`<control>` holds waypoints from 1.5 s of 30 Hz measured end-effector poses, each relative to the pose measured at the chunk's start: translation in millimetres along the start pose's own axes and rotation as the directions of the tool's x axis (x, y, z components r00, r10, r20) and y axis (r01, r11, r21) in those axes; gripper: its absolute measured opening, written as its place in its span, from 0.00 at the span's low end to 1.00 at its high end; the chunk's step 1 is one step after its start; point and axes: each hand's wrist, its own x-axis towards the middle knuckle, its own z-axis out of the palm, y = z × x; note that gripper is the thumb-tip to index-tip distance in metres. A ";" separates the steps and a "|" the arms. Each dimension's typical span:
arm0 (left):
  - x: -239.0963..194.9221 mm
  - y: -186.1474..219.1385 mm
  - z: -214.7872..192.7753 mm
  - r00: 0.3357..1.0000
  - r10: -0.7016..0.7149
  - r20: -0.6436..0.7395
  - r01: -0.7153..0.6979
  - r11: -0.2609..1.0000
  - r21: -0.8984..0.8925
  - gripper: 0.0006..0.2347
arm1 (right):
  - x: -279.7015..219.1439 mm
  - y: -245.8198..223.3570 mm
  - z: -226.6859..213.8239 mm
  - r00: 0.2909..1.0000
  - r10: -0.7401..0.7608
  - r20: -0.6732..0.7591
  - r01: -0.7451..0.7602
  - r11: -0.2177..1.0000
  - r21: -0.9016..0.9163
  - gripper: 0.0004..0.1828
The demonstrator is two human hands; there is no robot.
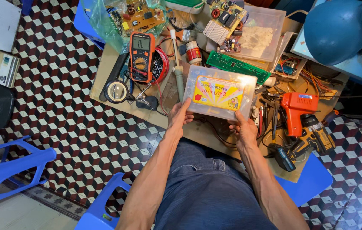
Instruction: The person works at a cluttered electronics workbench, handling a small component and a circuit board. They open a plastic parts box, retrieve a small component, and use a screwdriver to adjust a heatsink on the circuit board. The person also uses a multimeter probe on the board and moves a desk lamp to improve lighting.
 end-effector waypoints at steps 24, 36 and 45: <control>-3.7 193.5 101.5 0.818 0.504 0.276 -0.567 0.785 0.249 0.23 | -45.4 -89.5 8.3 0.803 -0.590 0.081 0.430 0.481 -0.764 0.28; 107.2 173.1 101.1 0.619 0.580 0.529 -0.771 0.319 0.551 0.21 | -59.8 -68.4 39.3 0.667 -0.728 0.160 0.501 0.280 -0.819 0.24; -19.3 105.8 41.7 0.478 0.528 0.702 -0.837 0.032 0.546 0.27 | -42.9 -87.1 76.6 0.512 -0.648 0.563 0.610 -0.186 -0.770 0.35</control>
